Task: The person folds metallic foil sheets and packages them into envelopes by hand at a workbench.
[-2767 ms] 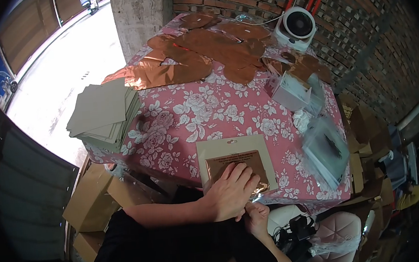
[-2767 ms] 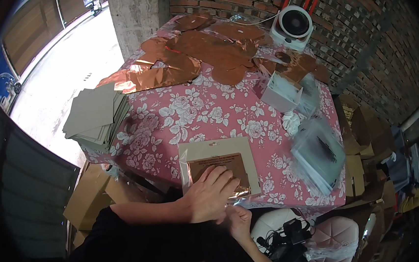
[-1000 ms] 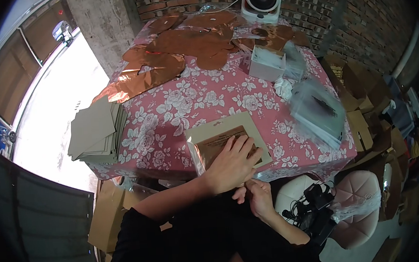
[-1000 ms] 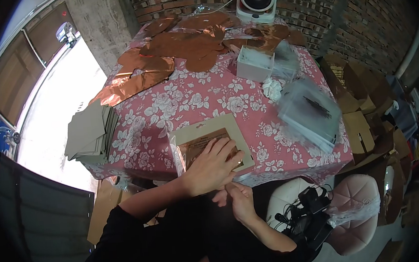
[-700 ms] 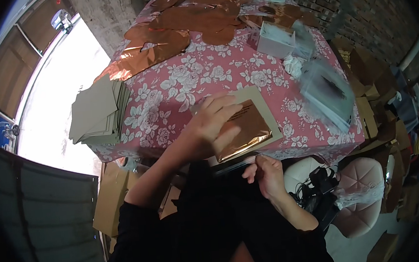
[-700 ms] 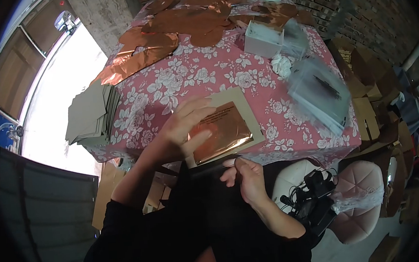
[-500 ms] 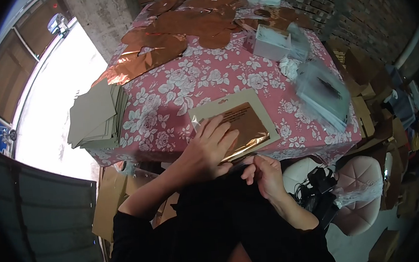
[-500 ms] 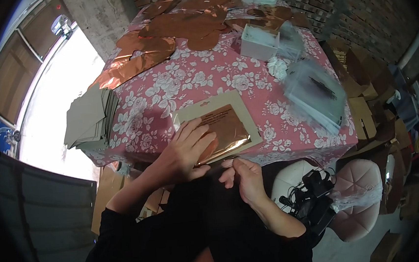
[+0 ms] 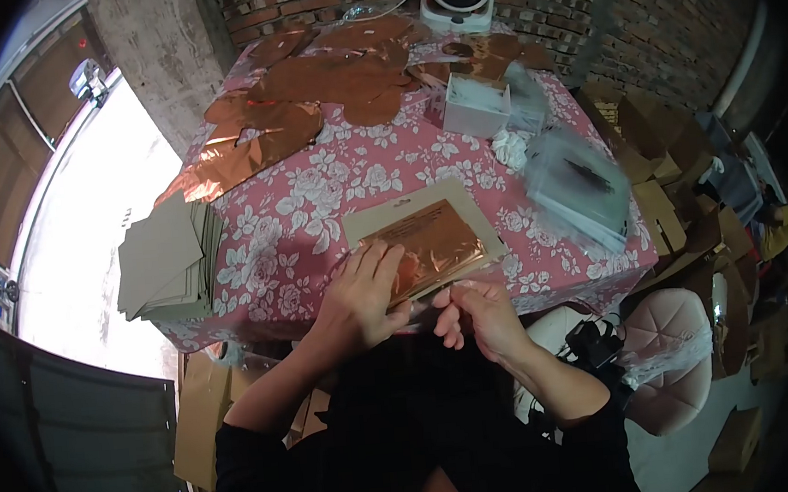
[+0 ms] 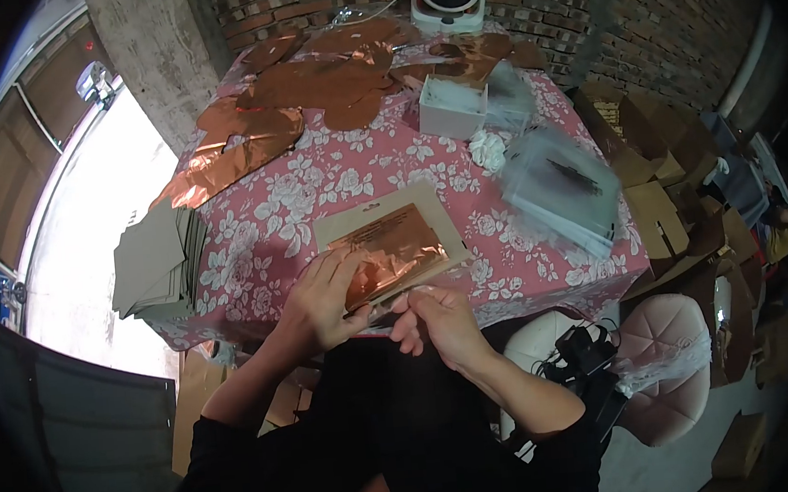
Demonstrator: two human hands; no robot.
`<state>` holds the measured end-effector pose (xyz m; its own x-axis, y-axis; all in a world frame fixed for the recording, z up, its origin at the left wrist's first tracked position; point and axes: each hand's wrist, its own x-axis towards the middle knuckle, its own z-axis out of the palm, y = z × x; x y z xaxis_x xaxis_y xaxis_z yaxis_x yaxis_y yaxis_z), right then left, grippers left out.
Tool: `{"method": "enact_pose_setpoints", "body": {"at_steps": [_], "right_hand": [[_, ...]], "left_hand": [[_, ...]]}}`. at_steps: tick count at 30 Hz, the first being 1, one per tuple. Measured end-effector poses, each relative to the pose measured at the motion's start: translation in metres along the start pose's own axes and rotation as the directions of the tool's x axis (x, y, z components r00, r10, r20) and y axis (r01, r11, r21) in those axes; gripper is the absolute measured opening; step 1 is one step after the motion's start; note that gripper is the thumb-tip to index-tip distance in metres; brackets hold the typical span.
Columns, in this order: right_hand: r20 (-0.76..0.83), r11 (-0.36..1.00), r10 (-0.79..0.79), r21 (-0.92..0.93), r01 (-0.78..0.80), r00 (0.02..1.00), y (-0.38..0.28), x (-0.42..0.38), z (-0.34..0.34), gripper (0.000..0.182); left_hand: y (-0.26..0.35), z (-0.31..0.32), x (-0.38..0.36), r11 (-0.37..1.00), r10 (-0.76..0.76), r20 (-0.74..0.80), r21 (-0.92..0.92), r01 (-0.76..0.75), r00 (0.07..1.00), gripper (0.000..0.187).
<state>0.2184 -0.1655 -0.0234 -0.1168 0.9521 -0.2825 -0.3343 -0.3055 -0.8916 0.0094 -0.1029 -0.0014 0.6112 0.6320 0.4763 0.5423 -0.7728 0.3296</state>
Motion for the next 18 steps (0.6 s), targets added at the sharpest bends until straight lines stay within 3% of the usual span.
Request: {"method": "enact_pose_setpoints", "body": {"at_steps": [5, 7, 8, 10, 13, 15, 16, 17, 18], "right_hand": [[0.003, 0.994, 0.111, -0.013, -0.111, 0.994, -0.035, 0.030, -0.001, 0.029], [0.041, 0.973, 0.230, -0.027, -0.229, 0.972, -0.043, 0.037, -0.008, 0.029], [0.031, 0.958, 0.269, -0.114, -0.264, 0.963, -0.047, 0.034, -0.011, 0.028], [0.020, 0.942, 0.268, -0.217, -0.258, 0.963, -0.049, 0.026, -0.018, 0.029], [0.008, 0.915, 0.221, -0.348, -0.204, 0.975, -0.056, 0.016, -0.038, 0.031], [-0.019, 0.865, -0.033, -0.501, 0.019, 0.999, -0.056, 0.018, -0.052, 0.027], [0.042, 0.640, -0.311, -0.729, 0.242, 0.950, -0.054, 0.021, -0.056, 0.020], [0.044, 0.638, -0.312, -0.731, 0.244, 0.949, -0.060, 0.025, -0.056, 0.020], [0.229, 0.204, -0.562, -0.893, 0.402, 0.795, -0.070, 0.030, -0.054, 0.022]], "left_hand": [[-0.011, 0.000, 0.014, 0.998, -0.047, -0.023, 0.042, 0.048, 0.999, 0.063], [-0.016, 0.001, 0.018, 0.987, 0.010, -0.054, 0.161, -0.001, 0.999, 0.062], [-0.018, 0.002, 0.019, 0.986, 0.011, -0.056, 0.164, -0.002, 0.998, 0.062], [-0.024, 0.005, 0.018, 0.969, 0.026, 0.056, 0.244, -0.039, 0.998, 0.059], [-0.030, 0.002, 0.021, 0.978, 0.076, 0.066, 0.188, -0.087, 0.995, 0.057], [-0.031, -0.003, 0.027, 0.980, 0.073, 0.069, 0.179, -0.085, 0.995, 0.055], [-0.031, -0.007, 0.031, 0.986, 0.067, 0.101, 0.143, -0.081, 0.993, 0.055], [-0.030, -0.011, 0.034, 0.991, 0.060, 0.135, 0.108, -0.075, 0.989, 0.056], [-0.029, -0.014, 0.041, 0.986, 0.084, 0.125, 0.132, -0.100, 0.989, 0.051]]}}
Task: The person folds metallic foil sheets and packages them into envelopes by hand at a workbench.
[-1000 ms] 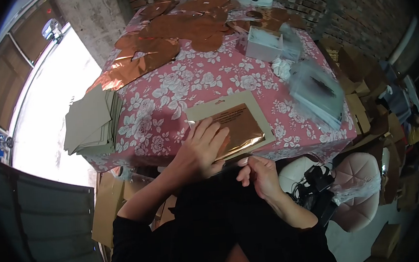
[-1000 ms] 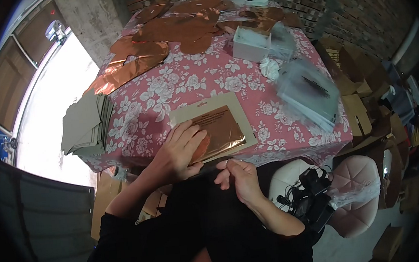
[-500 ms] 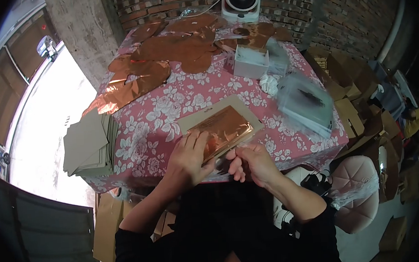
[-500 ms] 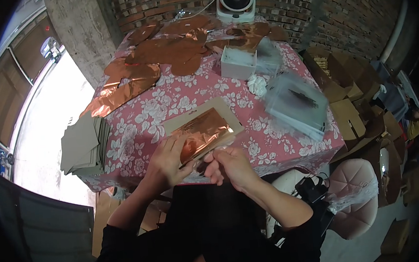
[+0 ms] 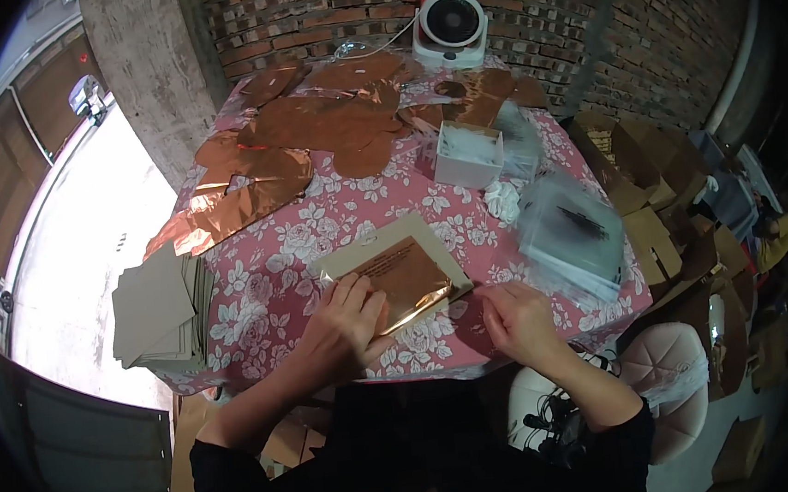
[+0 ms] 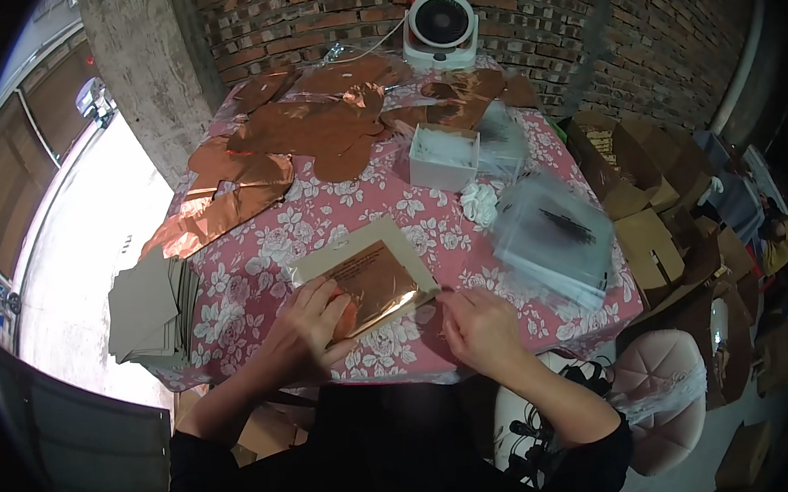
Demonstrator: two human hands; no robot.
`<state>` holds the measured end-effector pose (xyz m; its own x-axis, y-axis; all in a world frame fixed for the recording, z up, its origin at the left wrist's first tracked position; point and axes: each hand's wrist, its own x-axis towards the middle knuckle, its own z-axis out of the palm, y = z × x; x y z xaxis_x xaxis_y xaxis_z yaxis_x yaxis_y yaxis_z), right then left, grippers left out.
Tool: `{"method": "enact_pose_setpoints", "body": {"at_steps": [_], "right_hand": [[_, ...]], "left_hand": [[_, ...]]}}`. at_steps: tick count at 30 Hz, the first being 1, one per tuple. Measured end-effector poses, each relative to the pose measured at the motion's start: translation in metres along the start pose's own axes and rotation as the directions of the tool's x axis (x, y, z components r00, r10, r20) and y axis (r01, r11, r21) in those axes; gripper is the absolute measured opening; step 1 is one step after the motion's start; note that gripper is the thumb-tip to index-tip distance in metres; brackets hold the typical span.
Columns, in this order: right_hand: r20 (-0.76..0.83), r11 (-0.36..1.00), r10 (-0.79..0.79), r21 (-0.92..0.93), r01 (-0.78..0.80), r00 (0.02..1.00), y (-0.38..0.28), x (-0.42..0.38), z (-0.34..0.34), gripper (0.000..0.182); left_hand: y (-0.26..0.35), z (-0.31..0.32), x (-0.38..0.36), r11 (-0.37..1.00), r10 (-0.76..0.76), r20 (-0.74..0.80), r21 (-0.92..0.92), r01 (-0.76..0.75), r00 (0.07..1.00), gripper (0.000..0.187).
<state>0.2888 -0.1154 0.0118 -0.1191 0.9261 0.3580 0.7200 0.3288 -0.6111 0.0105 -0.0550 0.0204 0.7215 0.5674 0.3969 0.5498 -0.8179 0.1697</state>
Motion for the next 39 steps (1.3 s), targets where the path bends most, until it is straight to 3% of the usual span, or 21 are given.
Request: {"method": "enact_pose_setpoints", "body": {"at_steps": [1, 2, 4, 8, 11, 13, 16, 17, 19, 21, 22, 24, 26, 28, 30, 31, 34, 37, 38, 39], "right_hand": [[-0.081, 0.882, -0.330, -0.382, 0.277, 0.940, -0.001, 0.007, -0.003, 0.028], [-0.079, 0.884, -0.328, -0.377, 0.276, 0.942, -0.001, 0.012, -0.003, 0.028], [0.070, 0.886, -0.278, -0.368, 0.284, 0.958, -0.001, 0.021, -0.001, 0.043], [0.203, 0.845, -0.301, -0.397, 0.360, 0.932, 0.004, 0.026, 0.006, 0.052], [0.252, 0.874, -0.276, -0.335, 0.351, 0.928, 0.010, 0.026, 0.013, 0.050], [0.262, 0.872, -0.280, -0.334, 0.359, 0.923, 0.017, 0.028, 0.014, 0.051], [0.284, 0.917, -0.252, -0.236, 0.323, 0.925, 0.023, 0.040, 0.014, 0.048], [0.227, 0.939, -0.246, -0.183, 0.290, 0.942, 0.023, 0.050, 0.013, 0.043], [0.176, 0.956, -0.241, -0.127, 0.265, 0.954, 0.023, 0.078, 0.013, 0.040], [0.043, 0.919, -0.325, -0.223, 0.326, 0.945, 0.021, 0.115, 0.025, 0.029], [0.045, 0.919, -0.326, -0.219, 0.328, 0.944, 0.023, 0.133, 0.033, 0.029], [0.163, 0.849, -0.152, -0.483, 0.213, 0.975, 0.031, 0.170, 0.055, 0.026], [0.181, 0.770, -0.149, -0.595, 0.229, 0.972, 0.046, 0.208, 0.080, 0.021], [0.165, 0.720, -0.246, -0.629, 0.293, 0.955, 0.063, 0.237, 0.097, 0.014], [0.100, 0.696, -0.051, -0.710, 0.108, 0.994, 0.065, 0.257, 0.116, 0.015], [0.104, 0.669, 0.001, -0.739, 0.077, 0.995, 0.071, 0.265, 0.123, 0.016], [0.122, 0.619, 0.218, -0.784, -0.041, 0.968, 0.072, 0.282, 0.125, 0.019], [0.176, 0.574, 0.139, -0.816, 0.066, 0.975, 0.057, 0.270, 0.108, 0.018], [0.150, 0.588, 0.029, -0.802, 0.105, 0.988, 0.058, 0.262, 0.107, 0.016], [0.147, 0.587, 0.029, -0.803, 0.102, 0.989, 0.051, 0.253, 0.102, 0.016]], "left_hand": [[-0.005, 0.003, 0.004, 1.000, -0.005, 0.005, -0.001, 0.005, 1.000, 0.051], [-0.011, 0.010, 0.008, 0.999, 0.023, -0.012, -0.027, -0.024, 1.000, 0.049], [-0.017, 0.011, 0.017, 0.997, 0.052, -0.027, -0.053, -0.054, 0.998, 0.047], [-0.023, 0.006, 0.029, 0.986, 0.140, 0.107, -0.102, -0.129, 0.984, 0.043], [-0.034, 0.022, 0.022, 0.979, 0.186, 0.161, -0.115, -0.169, 0.969, 0.049], [-0.037, 0.025, 0.024, 0.953, 0.291, 0.059, -0.102, -0.284, 0.955, 0.048], [-0.034, 0.021, 0.024, 0.961, 0.266, 0.105, -0.109, -0.255, 0.958, 0.050], [-0.035, 0.019, 0.024, 0.960, 0.266, 0.107, -0.119, -0.253, 0.958, 0.050], [-0.031, 0.011, 0.026, 0.967, 0.233, 0.134, -0.142, -0.214, 0.963, 0.050], [-0.031, 0.011, 0.025, 0.979, 0.166, 0.139, -0.144, -0.145, 0.976, 0.050], [-0.031, 0.010, 0.026, 0.980, 0.161, 0.141, -0.143, -0.141, 0.977, 0.050], [-0.033, 0.006, 0.027, 0.981, 0.118, 0.146, -0.173, -0.093, 0.982, 0.046], [-0.035, -0.001, 0.027, 0.984, 0.080, 0.158, -0.172, -0.052, 0.984, 0.043], [-0.040, -0.012, 0.025, 0.984, 0.033, 0.187, -0.180, 0.001, 0.982, 0.041], [-0.050, -0.028, 0.017, 0.995, 0.072, 0.002, -0.073, -0.071, 0.997, 0.038], [-0.054, -0.039, 0.015, 0.971, -0.159, 0.000, -0.184, 0.156, 0.987, 0.035], [-0.062, -0.058, 0.008, 0.948, -0.302, -0.055, -0.122, 0.294, 0.952, 0.035], [-0.068, -0.060, 0.001, 0.923, -0.374, -0.065, -0.128, 0.364, 0.925, 0.035], [-0.069, -0.055, 0.002, 0.945, -0.313, -0.087, -0.123, 0.302, 0.946, 0.034], [-0.070, -0.050, 0.003, 0.965, -0.246, -0.111, -0.117, 0.233, 0.963, 0.033]]}}
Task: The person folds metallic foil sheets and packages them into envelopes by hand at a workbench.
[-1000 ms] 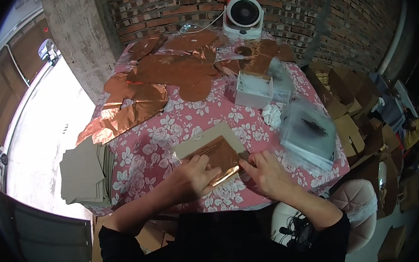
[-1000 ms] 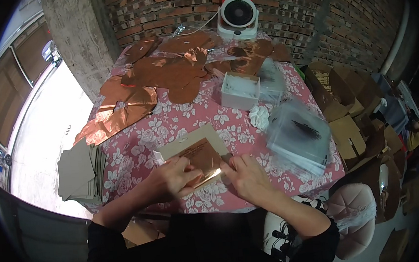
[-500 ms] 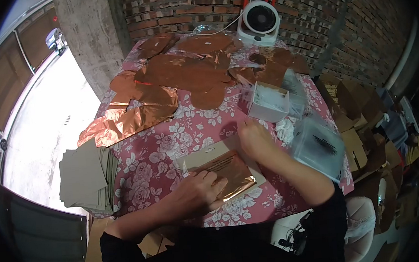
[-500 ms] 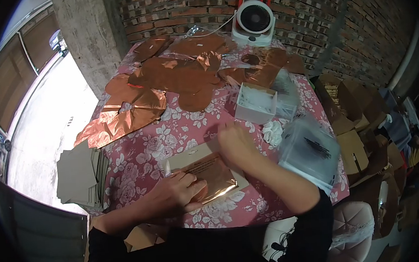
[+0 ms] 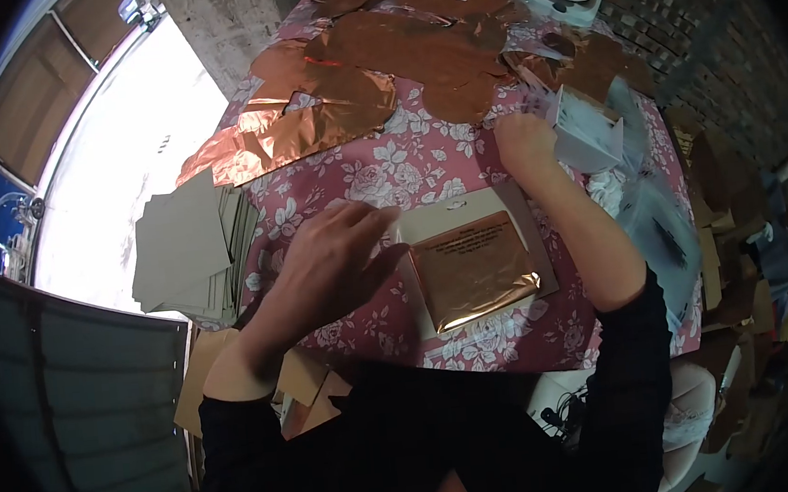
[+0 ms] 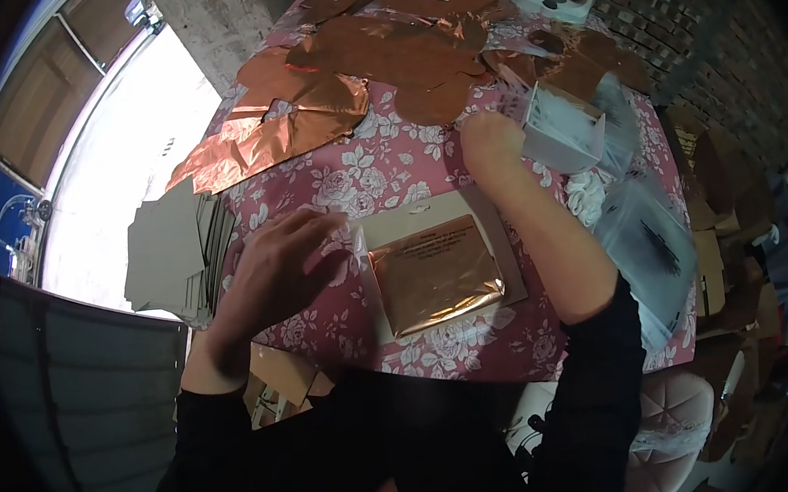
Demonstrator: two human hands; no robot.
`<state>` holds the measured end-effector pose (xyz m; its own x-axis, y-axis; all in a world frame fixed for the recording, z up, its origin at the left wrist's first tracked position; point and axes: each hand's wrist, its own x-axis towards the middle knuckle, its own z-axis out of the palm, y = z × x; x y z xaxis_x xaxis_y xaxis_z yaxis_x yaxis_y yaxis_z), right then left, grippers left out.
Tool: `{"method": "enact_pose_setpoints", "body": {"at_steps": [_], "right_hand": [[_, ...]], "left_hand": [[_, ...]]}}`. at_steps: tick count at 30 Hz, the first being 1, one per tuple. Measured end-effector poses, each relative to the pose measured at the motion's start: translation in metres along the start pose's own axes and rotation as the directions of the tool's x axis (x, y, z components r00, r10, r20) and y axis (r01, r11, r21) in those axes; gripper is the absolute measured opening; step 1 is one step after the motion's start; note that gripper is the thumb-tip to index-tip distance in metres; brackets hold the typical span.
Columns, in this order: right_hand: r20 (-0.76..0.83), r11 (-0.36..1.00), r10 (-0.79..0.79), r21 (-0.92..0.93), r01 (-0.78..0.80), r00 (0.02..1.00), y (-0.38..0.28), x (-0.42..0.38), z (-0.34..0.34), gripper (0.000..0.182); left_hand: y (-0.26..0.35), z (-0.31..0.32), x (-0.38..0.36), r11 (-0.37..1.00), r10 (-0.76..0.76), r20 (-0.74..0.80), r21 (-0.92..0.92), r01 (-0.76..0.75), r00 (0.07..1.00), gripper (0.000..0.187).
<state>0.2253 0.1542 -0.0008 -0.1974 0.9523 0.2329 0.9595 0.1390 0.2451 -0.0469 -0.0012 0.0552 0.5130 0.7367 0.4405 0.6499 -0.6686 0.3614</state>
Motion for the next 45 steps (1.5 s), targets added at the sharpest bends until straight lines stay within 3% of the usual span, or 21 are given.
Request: {"method": "enact_pose_setpoints", "body": {"at_steps": [2, 4, 5, 10, 12, 13, 17, 18, 22, 34, 45], "right_hand": [[-0.082, 0.994, -0.088, 0.055, 0.092, 0.993, 0.001, -0.030, -0.026, 0.012], [-0.160, 0.959, -0.118, 0.237, 0.154, 0.980, 0.009, -0.066, -0.040, 0.008], [-0.115, 0.938, -0.104, 0.320, 0.137, 0.988, 0.015, -0.088, -0.051, 0.007], [-0.100, 0.718, 0.061, 0.696, 0.027, 0.993, 0.048, -0.202, -0.085, 0.005], [-0.036, 0.699, 0.126, 0.712, -0.063, 0.991, 0.056, -0.242, -0.088, 0.006], [0.038, 0.671, 0.174, 0.727, -0.147, 0.984, 0.056, -0.259, -0.088, 0.007], [0.068, 0.729, 0.198, 0.657, -0.193, 0.978, 0.046, -0.303, -0.081, 0.009], [0.030, 0.746, 0.165, 0.650, -0.145, 0.986, 0.043, -0.308, -0.078, 0.011], [-0.066, 0.804, 0.118, 0.592, -0.056, 0.991, 0.036, -0.310, -0.061, 0.015], [-0.041, 0.880, 0.082, 0.472, -0.053, 0.996, 0.025, -0.260, -0.047, 0.022], [-0.213, 0.897, 0.004, 0.432, 0.091, 0.977, 0.018, -0.237, -0.024, 0.012]], "left_hand": [[0.005, 0.009, 0.001, 1.000, 0.008, 0.067, -0.025, -0.006, 0.998, 0.034], [0.015, 0.024, 0.003, 0.994, 0.108, 0.070, -0.033, -0.106, 0.992, 0.037], [0.013, 0.036, 0.004, 0.991, 0.127, 0.156, -0.056, -0.119, 0.980, 0.044], [0.035, 0.074, 0.015, 0.937, 0.321, 0.136, -0.187, -0.294, 0.937, 0.063], [0.045, 0.081, 0.024, 0.918, 0.396, 0.245, -0.131, -0.375, 0.885, 0.084], [0.046, 0.091, 0.030, 0.937, 0.346, 0.406, -0.103, -0.334, 0.846, 0.099], [0.049, 0.108, 0.044, 0.943, 0.292, 0.529, -0.020, -0.332, 0.797, 0.102], [0.046, 0.112, 0.044, 0.939, 0.301, 0.534, -0.020, -0.344, 0.791, 0.102], [0.042, 0.116, 0.040, 0.948, 0.311, 0.500, -0.097, -0.304, 0.808, 0.105], [0.042, 0.117, 0.037, 0.923, 0.370, 0.438, -0.078, -0.376, 0.819, 0.094], [0.039, 0.123, 0.037, 0.907, 0.391, 0.418, -0.022, -0.421, 0.820, 0.082]]}}
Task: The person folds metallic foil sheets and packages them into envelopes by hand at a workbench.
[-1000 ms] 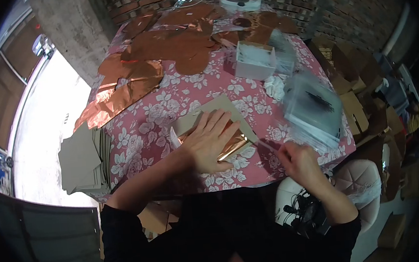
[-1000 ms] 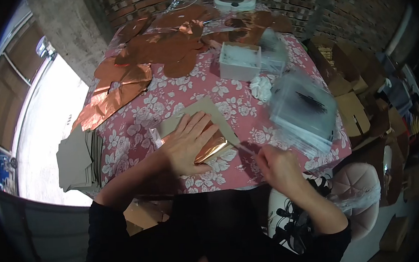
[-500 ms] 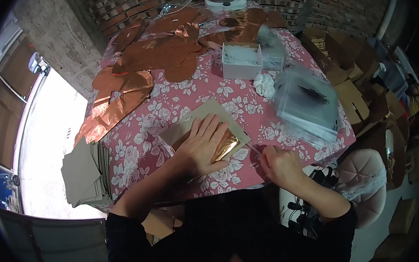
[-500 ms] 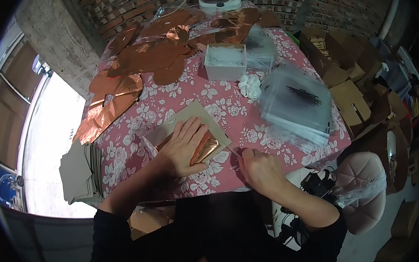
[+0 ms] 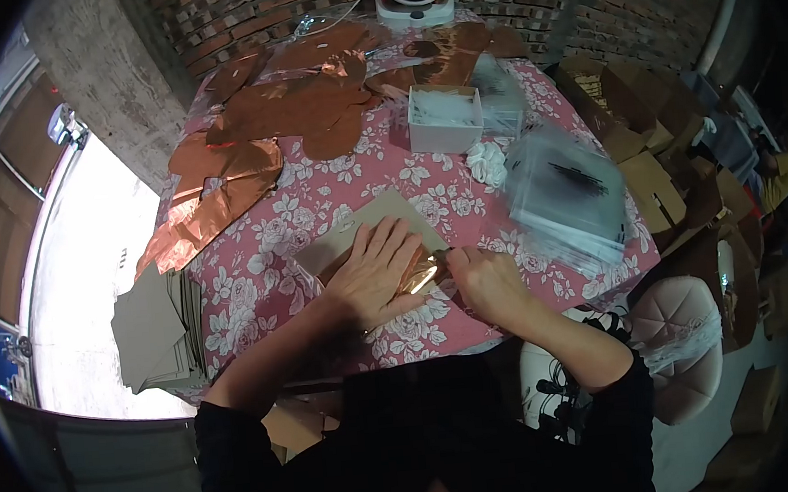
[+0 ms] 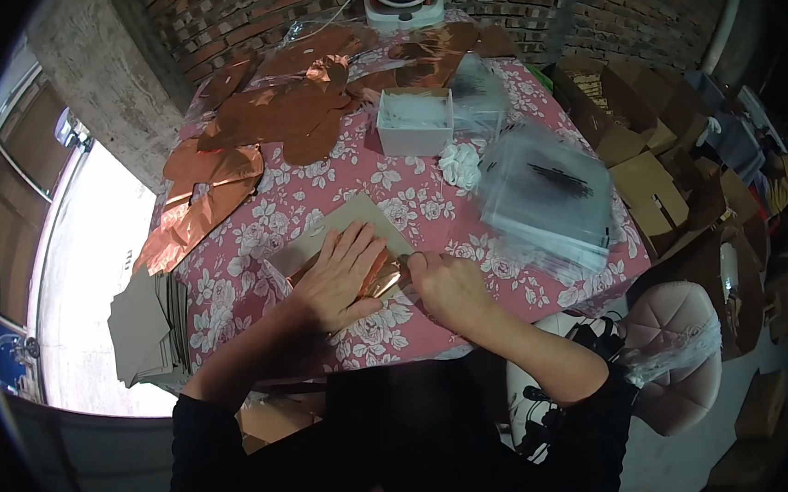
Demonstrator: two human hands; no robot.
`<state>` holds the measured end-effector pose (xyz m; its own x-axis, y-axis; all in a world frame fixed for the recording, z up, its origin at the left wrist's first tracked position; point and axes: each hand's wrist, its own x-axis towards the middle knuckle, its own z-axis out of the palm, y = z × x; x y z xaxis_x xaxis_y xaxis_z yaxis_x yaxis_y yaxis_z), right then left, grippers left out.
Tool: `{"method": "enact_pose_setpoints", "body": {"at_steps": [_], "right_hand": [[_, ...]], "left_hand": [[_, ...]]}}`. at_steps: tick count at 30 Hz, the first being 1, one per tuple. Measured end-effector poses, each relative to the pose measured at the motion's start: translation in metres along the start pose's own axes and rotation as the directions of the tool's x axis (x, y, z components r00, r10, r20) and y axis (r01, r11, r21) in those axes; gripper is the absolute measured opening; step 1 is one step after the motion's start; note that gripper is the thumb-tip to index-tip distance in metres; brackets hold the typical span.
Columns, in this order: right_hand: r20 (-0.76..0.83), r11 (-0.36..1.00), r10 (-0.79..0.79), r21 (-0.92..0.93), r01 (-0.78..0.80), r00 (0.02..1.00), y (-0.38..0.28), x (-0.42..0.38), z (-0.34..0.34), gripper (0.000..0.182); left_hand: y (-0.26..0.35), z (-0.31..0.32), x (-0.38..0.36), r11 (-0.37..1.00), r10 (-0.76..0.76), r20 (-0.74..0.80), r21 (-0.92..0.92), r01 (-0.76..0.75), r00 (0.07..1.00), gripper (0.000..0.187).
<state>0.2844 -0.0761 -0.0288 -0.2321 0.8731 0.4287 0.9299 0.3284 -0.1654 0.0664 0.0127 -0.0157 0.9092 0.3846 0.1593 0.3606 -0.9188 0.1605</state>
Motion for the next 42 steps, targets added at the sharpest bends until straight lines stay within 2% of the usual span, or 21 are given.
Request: {"method": "enact_pose_setpoints", "body": {"at_steps": [3, 5, 8, 10, 11, 13, 15, 17, 19, 20, 21, 23, 26, 30, 32, 33, 35, 36, 37, 39, 42], "right_hand": [[-0.033, 0.998, -0.029, 0.050, 0.031, 0.999, 0.001, -0.004, -0.005, 0.010], [-0.044, 0.997, -0.027, 0.068, 0.030, 0.999, 0.002, -0.008, -0.010, 0.013], [-0.209, 0.982, 0.089, 0.182, -0.051, 0.974, -0.002, -0.023, -0.022, 0.013], [0.011, 0.757, 0.317, 0.599, -0.260, 0.948, -0.013, -0.046, -0.036, 0.027], [0.009, 0.756, 0.318, 0.601, -0.259, 0.948, -0.019, -0.056, -0.043, 0.027], [0.652, 0.237, 0.241, 0.679, -0.695, 0.719, -0.033, -0.079, -0.052, 0.048], [0.738, 0.310, 0.195, 0.578, -0.755, 0.646, -0.047, -0.098, -0.045, 0.058], [0.784, 0.343, 0.206, 0.503, -0.793, 0.586, -0.059, -0.106, -0.036, 0.052], [0.687, 0.077, 0.277, 0.681, -0.728, 0.672, -0.065, -0.123, -0.004, 0.046], [0.767, -0.224, 0.238, 0.640, -0.735, 0.595, -0.066, -0.125, 0.002, 0.033], [0.767, -0.221, 0.236, 0.641, -0.735, 0.597, -0.068, -0.126, 0.005, 0.033], [0.738, -0.546, 0.216, 0.634, -0.548, 0.639, -0.074, -0.127, 0.009, 0.021], [0.698, -0.454, 0.260, 0.698, -0.554, 0.667, -0.067, -0.128, 0.018, 0.016], [0.682, -0.431, 0.231, 0.711, -0.555, 0.694, -0.066, -0.113, -0.006, 0.015], [0.645, -0.255, 0.211, 0.762, -0.596, 0.734, -0.058, -0.114, -0.007, 0.016], [0.643, -0.247, 0.206, 0.763, -0.597, 0.737, -0.057, -0.109, -0.016, 0.016], [0.585, -0.148, 0.164, 0.810, -0.567, 0.794, -0.057, -0.096, -0.038, 0.018], [0.620, -0.061, 0.108, 0.785, -0.617, 0.777, -0.041, -0.101, -0.027, 0.019], [0.619, -0.054, 0.100, 0.785, -0.617, 0.779, -0.035, -0.099, -0.032, 0.019], [0.604, 0.064, 0.029, 0.794, -0.604, 0.797, -0.027, -0.083, -0.048, 0.017], [0.614, 0.182, -0.001, 0.776, -0.603, 0.789, -0.011, -0.067, -0.053, 0.018]], "left_hand": [[0.001, -0.001, 0.000, 0.997, 0.029, -0.009, 0.069, -0.028, 1.000, 0.080], [0.002, -0.001, 0.001, 0.995, -0.012, 0.096, 0.100, 0.002, 0.995, 0.078], [0.009, 0.001, 0.003, 0.986, -0.076, 0.060, 0.155, 0.066, 0.995, 0.075], [0.026, 0.003, 0.004, 0.959, -0.191, 0.031, 0.221, 0.180, 0.981, 0.073], [0.036, 0.002, 0.007, 0.916, -0.298, -0.005, 0.280, 0.287, 0.955, 0.071], [0.060, -0.015, 0.014, 0.898, -0.364, 0.044, 0.282, 0.338, 0.930, 0.065], [0.070, -0.020, 0.019, 0.876, -0.428, 0.092, 0.284, 0.388, 0.899, 0.060], [0.072, -0.022, 0.023, 0.903, -0.371, 0.214, 0.312, 0.297, 0.904, 0.055], [0.071, -0.015, 0.024, 0.908, -0.340, 0.152, 0.311, 0.282, 0.928, 0.052], [0.070, -0.012, 0.025, 0.912, -0.309, 0.089, 0.309, 0.269, 0.947, 0.051], [0.070, -0.014, 0.026, 0.911, -0.312, 0.086, 0.310, 0.272, 0.946, 0.051], [0.063, -0.019, 0.029, 0.923, -0.322, 0.080, 0.246, 0.295, 0.943, 0.055], [0.025, -0.001, 0.035, 0.981, -0.142, -0.032, 0.129, 0.145, 0.989, 0.058], [0.001, -0.008, 0.047, 0.968, -0.203, 0.098, -0.128, 0.214, 0.974, 0.059], [-0.001, -0.025, 0.048, 0.850, -0.269, 0.399, -0.329, 0.411, 0.877, 0.053], [-0.001, -0.036, 0.047, 0.849, -0.276, 0.391, -0.329, 0.413, 0.878, 0.053], [-0.004, -0.055, 0.041, 0.595, -0.069, 0.519, -0.664, 0.453, 0.852, 0.042], [-0.008, -0.058, 0.038, 0.517, -0.068, 0.553, -0.693, 0.503, 0.831, 0.030], [-0.010, -0.060, 0.034, 0.515, -0.076, 0.547, -0.694, 0.502, 0.834, 0.030], [-0.012, -0.062, 0.027, 0.323, -0.014, 0.475, -0.831, 0.454, 0.880, 0.023], [-0.008, -0.069, 0.018, 0.282, -0.040, 0.379, -0.883, 0.374, 0.925, 0.020]]}}
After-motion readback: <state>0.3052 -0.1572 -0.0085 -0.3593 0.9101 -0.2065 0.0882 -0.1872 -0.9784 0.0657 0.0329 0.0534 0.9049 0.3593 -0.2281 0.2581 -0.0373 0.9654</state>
